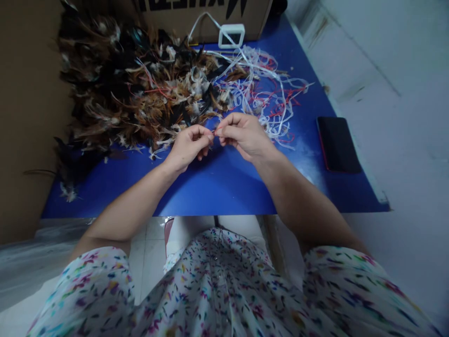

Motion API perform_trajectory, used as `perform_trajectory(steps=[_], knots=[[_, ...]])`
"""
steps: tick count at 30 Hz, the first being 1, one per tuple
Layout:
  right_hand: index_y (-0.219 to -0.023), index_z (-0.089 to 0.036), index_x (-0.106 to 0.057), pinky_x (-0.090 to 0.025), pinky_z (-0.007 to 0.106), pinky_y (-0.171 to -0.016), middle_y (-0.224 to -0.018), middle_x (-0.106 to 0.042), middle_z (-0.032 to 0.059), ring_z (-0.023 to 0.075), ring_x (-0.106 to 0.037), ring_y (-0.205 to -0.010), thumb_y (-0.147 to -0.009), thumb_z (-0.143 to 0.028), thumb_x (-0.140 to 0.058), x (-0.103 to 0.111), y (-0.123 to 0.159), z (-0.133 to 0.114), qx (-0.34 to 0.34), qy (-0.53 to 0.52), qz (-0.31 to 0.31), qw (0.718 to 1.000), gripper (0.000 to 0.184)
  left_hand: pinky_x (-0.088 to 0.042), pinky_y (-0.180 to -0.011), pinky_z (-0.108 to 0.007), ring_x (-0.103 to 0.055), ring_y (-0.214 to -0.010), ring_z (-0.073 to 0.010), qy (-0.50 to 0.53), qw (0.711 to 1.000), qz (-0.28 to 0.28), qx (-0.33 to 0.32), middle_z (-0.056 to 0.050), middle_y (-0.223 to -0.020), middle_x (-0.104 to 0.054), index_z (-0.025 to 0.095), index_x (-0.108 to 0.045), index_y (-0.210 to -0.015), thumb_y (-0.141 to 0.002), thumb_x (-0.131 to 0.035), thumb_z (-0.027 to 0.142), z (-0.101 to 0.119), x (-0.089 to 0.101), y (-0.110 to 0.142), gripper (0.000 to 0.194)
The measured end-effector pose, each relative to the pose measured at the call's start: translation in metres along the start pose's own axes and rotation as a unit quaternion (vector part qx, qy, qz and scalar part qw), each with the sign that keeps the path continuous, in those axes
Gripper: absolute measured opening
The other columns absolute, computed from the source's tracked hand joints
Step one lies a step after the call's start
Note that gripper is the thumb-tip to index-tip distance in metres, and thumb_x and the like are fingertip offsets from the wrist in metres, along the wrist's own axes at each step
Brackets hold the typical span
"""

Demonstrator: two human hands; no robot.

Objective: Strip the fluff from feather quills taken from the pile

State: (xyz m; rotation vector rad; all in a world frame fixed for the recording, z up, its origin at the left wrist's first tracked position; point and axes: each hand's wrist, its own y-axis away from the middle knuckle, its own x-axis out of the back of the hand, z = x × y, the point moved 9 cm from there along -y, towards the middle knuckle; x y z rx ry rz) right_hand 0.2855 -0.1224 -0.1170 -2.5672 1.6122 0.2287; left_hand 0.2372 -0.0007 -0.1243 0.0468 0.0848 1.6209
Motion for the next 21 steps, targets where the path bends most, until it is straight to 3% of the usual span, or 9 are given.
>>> perform_trajectory(steps=[5,13,21], knots=[[-0.074,-0.02,-0.057,-0.048,0.021,-0.055,-0.065,-0.06,-0.0055,0.0072,-0.055,-0.057,-0.069,-0.014,-0.076,0.004,-0.001,-0.001,-0.002,-0.027,0.006,1.0,0.02,-0.036,-0.037,-0.014,-0.053,-0.044,-0.004,-0.002,1.0,0.018,0.008,0.004,-0.062,-0.062,0.016,-0.061,-0.074,-0.08,-0.063,0.006,-0.002,0.003,-0.002,0.012],[-0.081,-0.022,-0.051,-0.055,0.024,-0.065,-0.074,-0.059,-0.0042,0.0123,-0.067,-0.076,-0.073,-0.023,-0.077,0.01,-0.003,-0.003,-0.005,-0.048,0.009,0.999,0.028,-0.035,-0.037,-0.013,-0.053,-0.043,-0.0036,-0.012,1.0,0.014,0.009,0.004,-0.061,-0.062,0.016,-0.062,-0.075,-0.079,-0.069,0.011,-0.004,0.004,-0.003,0.01],[-0.082,-0.023,-0.049,-0.058,0.027,-0.065,-0.069,-0.059,-0.004,0.0141,-0.066,-0.072,-0.076,-0.024,-0.076,0.019,-0.005,-0.003,-0.024,-0.075,0.037,0.996,0.028,-0.034,-0.035,-0.014,-0.052,-0.043,-0.0044,-0.009,1.0,0.018,0.018,0.004,-0.059,-0.061,0.016,-0.062,-0.075,-0.079,-0.066,0.01,-0.004,0.004,-0.003,0.008]])
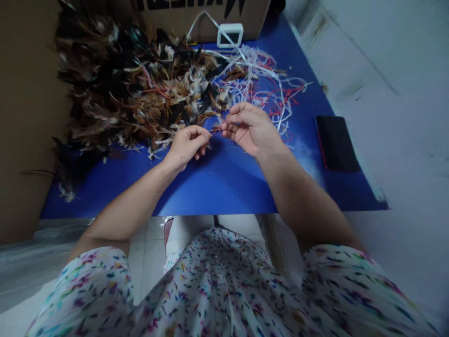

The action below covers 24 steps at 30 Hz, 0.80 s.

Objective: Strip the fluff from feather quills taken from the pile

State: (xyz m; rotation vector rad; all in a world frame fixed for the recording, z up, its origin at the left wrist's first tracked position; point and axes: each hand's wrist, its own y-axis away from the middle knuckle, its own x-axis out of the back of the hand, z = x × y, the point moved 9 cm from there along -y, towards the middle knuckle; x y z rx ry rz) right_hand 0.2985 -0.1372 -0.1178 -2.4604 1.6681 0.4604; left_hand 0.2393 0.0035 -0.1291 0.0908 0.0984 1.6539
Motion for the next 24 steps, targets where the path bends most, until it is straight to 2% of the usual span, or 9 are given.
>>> perform_trajectory(steps=[4,8,13,16,19,24], knots=[[-0.082,-0.023,-0.05,-0.056,0.026,-0.061,-0.07,-0.058,-0.004,0.0136,-0.065,-0.069,-0.075,-0.029,-0.079,0.005,-0.003,-0.004,0.017,0.032,-0.006,0.999,0.031,-0.033,-0.035,-0.014,-0.052,-0.043,-0.0043,0.0,1.0,0.009,0.008,0.004,-0.06,-0.06,0.016,-0.061,-0.074,-0.077,-0.066,0.01,0.001,0.001,0.0,0.009],[-0.081,-0.023,-0.049,-0.058,0.029,-0.067,-0.071,-0.057,-0.0034,0.0151,-0.067,-0.075,-0.077,-0.035,-0.082,0.016,-0.01,-0.007,0.042,0.042,0.002,0.998,0.035,-0.033,-0.035,-0.014,-0.053,-0.043,-0.0043,0.004,1.0,0.014,0.009,0.003,-0.062,-0.061,0.016,-0.061,-0.075,-0.077,-0.065,0.01,0.0,0.002,-0.001,0.007],[-0.082,-0.024,-0.052,-0.057,0.028,-0.066,-0.069,-0.057,-0.0047,0.0148,-0.067,-0.073,-0.074,-0.026,-0.084,0.023,-0.013,-0.006,0.023,0.011,0.011,1.0,0.033,-0.033,-0.036,-0.015,-0.053,-0.043,-0.0043,-0.003,1.0,0.023,-0.007,0.003,-0.065,-0.06,0.017,-0.059,-0.077,-0.08,-0.064,0.012,0.002,0.005,-0.001,0.008],[-0.085,-0.024,-0.054,-0.053,0.026,-0.057,-0.067,-0.058,-0.0053,0.0135,-0.064,-0.064,-0.074,-0.021,-0.082,0.013,-0.007,-0.005,0.007,0.036,-0.011,0.999,0.031,-0.034,-0.038,-0.015,-0.054,-0.044,-0.0039,-0.007,0.999,0.034,-0.036,0.003,-0.076,-0.065,0.019,-0.059,-0.087,-0.086,-0.064,0.017,0.008,0.006,0.0,0.005],[-0.088,-0.023,-0.056,-0.047,0.025,-0.049,-0.066,-0.059,-0.0058,0.012,-0.058,-0.054,-0.073,-0.018,-0.082,-0.001,0.002,-0.004,0.0,0.083,-0.039,0.996,0.031,-0.037,-0.039,-0.017,-0.055,-0.044,-0.0049,-0.006,0.999,0.012,-0.04,0.002,-0.079,-0.067,0.02,-0.062,-0.096,-0.09,-0.067,0.029,0.01,0.001,0.003,0.012],[-0.09,-0.022,-0.057,-0.043,0.023,-0.047,-0.066,-0.061,-0.0056,0.0094,-0.054,-0.051,-0.071,-0.014,-0.083,-0.019,0.012,-0.003,0.011,0.136,-0.088,0.987,0.033,-0.037,-0.039,-0.017,-0.053,-0.044,-0.0056,0.002,0.998,-0.051,-0.036,0.002,-0.067,-0.066,0.018,-0.063,-0.084,-0.077,-0.085,0.042,0.005,-0.012,0.006,0.034]])
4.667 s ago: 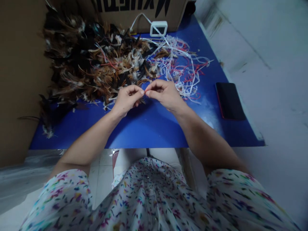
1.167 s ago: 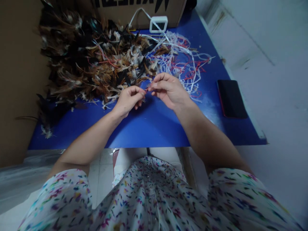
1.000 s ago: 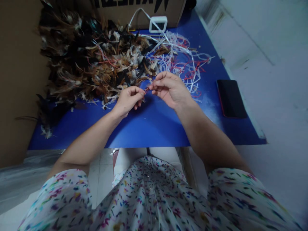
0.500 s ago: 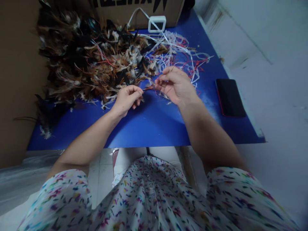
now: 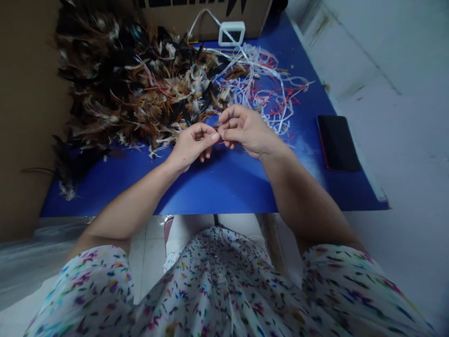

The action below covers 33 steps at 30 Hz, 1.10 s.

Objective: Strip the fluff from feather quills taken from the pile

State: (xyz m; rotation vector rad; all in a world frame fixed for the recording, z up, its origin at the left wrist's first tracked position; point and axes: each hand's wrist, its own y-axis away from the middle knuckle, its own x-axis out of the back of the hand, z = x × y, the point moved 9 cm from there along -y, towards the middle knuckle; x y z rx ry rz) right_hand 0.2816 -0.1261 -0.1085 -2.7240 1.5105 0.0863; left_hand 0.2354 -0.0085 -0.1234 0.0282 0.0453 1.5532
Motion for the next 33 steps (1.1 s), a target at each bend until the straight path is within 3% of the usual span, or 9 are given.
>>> perform_trajectory(steps=[3,7,14,20,25,29,33], knots=[[-0.091,-0.022,-0.056,-0.044,0.022,-0.049,-0.067,-0.061,-0.0055,0.0085,-0.054,-0.052,-0.071,-0.014,-0.081,-0.002,-0.001,-0.003,0.032,0.024,-0.023,0.999,0.032,-0.036,-0.037,-0.017,-0.049,-0.041,-0.0045,0.01,1.0,-0.012,0.001,0.003,-0.061,-0.064,0.017,-0.062,-0.076,-0.071,-0.089,0.04,-0.002,-0.002,0.0,0.036],[-0.09,-0.02,-0.057,-0.045,0.02,-0.055,-0.071,-0.062,-0.0051,0.0078,-0.056,-0.06,-0.07,-0.012,-0.073,-0.004,0.0,-0.016,0.134,0.103,-0.04,0.985,0.026,-0.032,-0.036,-0.016,-0.046,-0.04,-0.0039,0.047,0.999,-0.006,0.023,0.005,-0.055,-0.058,0.016,-0.061,-0.075,-0.071,-0.085,0.032,-0.004,0.0,0.0,0.029],[-0.092,-0.02,-0.06,-0.041,0.024,-0.061,-0.072,-0.06,-0.0046,0.0086,-0.049,-0.061,-0.074,-0.011,-0.06,-0.02,0.016,-0.034,0.253,0.325,-0.025,0.911,0.02,-0.022,-0.036,-0.014,-0.039,-0.038,-0.0018,0.111,0.989,-0.012,0.095,0.007,-0.054,-0.046,0.017,-0.056,-0.07,-0.072,-0.067,0.017,-0.012,-0.006,0.002,0.011],[-0.092,-0.018,-0.063,-0.04,0.027,-0.067,-0.077,-0.06,-0.002,0.0107,-0.05,-0.065,-0.072,-0.006,-0.054,-0.025,0.023,-0.04,0.302,0.393,-0.015,0.868,0.024,-0.02,-0.037,-0.013,-0.034,-0.039,-0.0018,0.106,0.99,-0.002,0.092,0.008,-0.051,-0.041,0.017,-0.055,-0.067,-0.072,-0.063,0.016,-0.01,-0.005,0.001,0.009],[-0.093,-0.019,-0.064,-0.041,0.029,-0.069,-0.079,-0.061,-0.0003,0.0125,-0.051,-0.067,-0.072,-0.005,-0.055,-0.022,0.021,-0.039,0.28,0.406,-0.002,0.87,0.027,-0.02,-0.037,-0.013,-0.034,-0.039,-0.0015,0.093,0.992,0.019,0.081,0.007,-0.052,-0.043,0.017,-0.056,-0.07,-0.072,-0.059,0.013,-0.011,-0.001,-0.001,0.006],[-0.082,-0.018,-0.065,-0.044,0.031,-0.073,-0.081,-0.064,0.0019,0.0139,-0.054,-0.07,-0.071,-0.006,-0.057,-0.019,0.021,-0.041,0.267,0.403,0.016,0.875,0.018,-0.02,-0.037,-0.013,-0.035,-0.039,-0.0018,0.095,0.991,0.001,0.09,0.007,-0.053,-0.045,0.017,-0.057,-0.072,-0.073,-0.057,0.011,-0.014,-0.005,-0.001,0.006],[-0.075,-0.018,-0.066,-0.044,0.029,-0.07,-0.076,-0.065,0.0005,0.0128,-0.054,-0.069,-0.07,-0.007,-0.06,-0.012,0.016,-0.04,0.224,0.353,0.035,0.908,0.014,-0.021,-0.037,-0.013,-0.035,-0.039,-0.0017,0.113,0.99,-0.017,0.081,0.007,-0.054,-0.045,0.017,-0.056,-0.074,-0.076,-0.062,0.017,-0.011,-0.006,0.0,0.007]])
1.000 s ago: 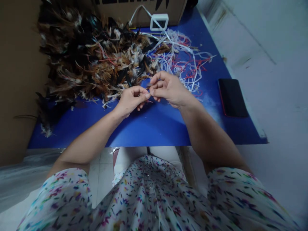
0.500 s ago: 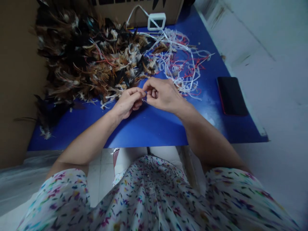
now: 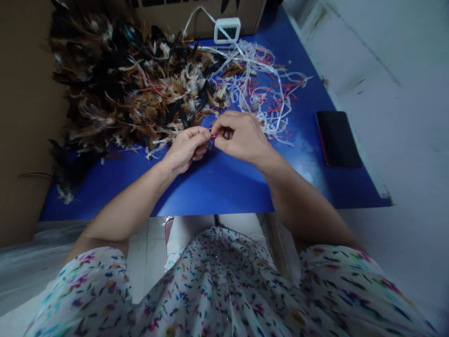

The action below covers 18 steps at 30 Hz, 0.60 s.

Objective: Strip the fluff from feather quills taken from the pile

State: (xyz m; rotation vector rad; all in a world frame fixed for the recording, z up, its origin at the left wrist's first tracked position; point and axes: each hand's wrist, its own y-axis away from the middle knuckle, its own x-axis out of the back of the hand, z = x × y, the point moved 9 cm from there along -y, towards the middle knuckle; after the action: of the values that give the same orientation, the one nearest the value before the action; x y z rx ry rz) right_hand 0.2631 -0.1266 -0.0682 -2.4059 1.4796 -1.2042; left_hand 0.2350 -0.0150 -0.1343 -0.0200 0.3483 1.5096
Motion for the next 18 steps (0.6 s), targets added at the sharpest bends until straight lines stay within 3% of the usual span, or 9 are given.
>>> perform_trajectory(steps=[3,7,11,15,18], knots=[[-0.073,-0.017,-0.068,-0.041,0.025,-0.061,-0.065,-0.061,-0.0024,0.0102,-0.052,-0.061,-0.072,-0.006,-0.058,-0.001,-0.003,0.016,-0.091,-0.109,0.001,0.99,0.014,-0.021,-0.037,-0.012,-0.035,-0.04,-0.0011,0.006,1.0,0.001,-0.012,0.007,-0.056,-0.047,0.017,-0.055,-0.074,-0.079,-0.068,0.023,0.003,0.002,0.0,0.015],[-0.071,-0.016,-0.067,-0.04,0.021,-0.052,-0.06,-0.06,-0.0025,0.0085,-0.053,-0.054,-0.079,-0.008,-0.061,-0.013,-0.001,0.033,-0.202,-0.244,-0.021,0.948,0.013,-0.021,-0.038,-0.012,-0.034,-0.041,-0.0006,-0.004,1.0,0.012,-0.017,0.007,-0.059,-0.049,0.017,-0.055,-0.076,-0.081,-0.07,0.027,0.004,0.006,0.0,0.019],[-0.069,-0.016,-0.065,-0.042,0.019,-0.052,-0.058,-0.06,-0.003,0.0073,-0.053,-0.054,-0.079,-0.013,-0.074,-0.024,0.002,0.033,-0.224,-0.317,-0.035,0.921,0.014,-0.021,-0.038,-0.013,-0.035,-0.042,-0.0008,-0.01,1.0,0.014,-0.014,0.007,-0.06,-0.048,0.017,-0.055,-0.077,-0.081,-0.072,0.028,0.005,0.006,0.001,0.02],[-0.068,-0.016,-0.062,-0.044,0.019,-0.053,-0.06,-0.06,-0.0025,0.0069,-0.054,-0.055,-0.08,-0.013,-0.073,-0.028,0.004,0.035,-0.253,-0.367,-0.036,0.894,0.016,-0.022,-0.039,-0.013,-0.035,-0.043,-0.0007,-0.008,1.0,0.017,-0.006,0.009,-0.059,-0.042,0.018,-0.053,-0.077,-0.081,-0.074,0.029,0.005,0.005,0.002,0.024],[-0.067,-0.017,-0.06,-0.045,0.021,-0.056,-0.062,-0.06,-0.002,0.0079,-0.054,-0.055,-0.081,-0.013,-0.067,-0.023,0.003,0.038,-0.249,-0.344,-0.026,0.905,0.016,-0.022,-0.039,-0.013,-0.035,-0.043,-0.0004,0.006,1.0,0.014,-0.005,0.009,-0.061,-0.041,0.018,-0.051,-0.075,-0.081,-0.073,0.028,0.007,0.004,0.002,0.025]])
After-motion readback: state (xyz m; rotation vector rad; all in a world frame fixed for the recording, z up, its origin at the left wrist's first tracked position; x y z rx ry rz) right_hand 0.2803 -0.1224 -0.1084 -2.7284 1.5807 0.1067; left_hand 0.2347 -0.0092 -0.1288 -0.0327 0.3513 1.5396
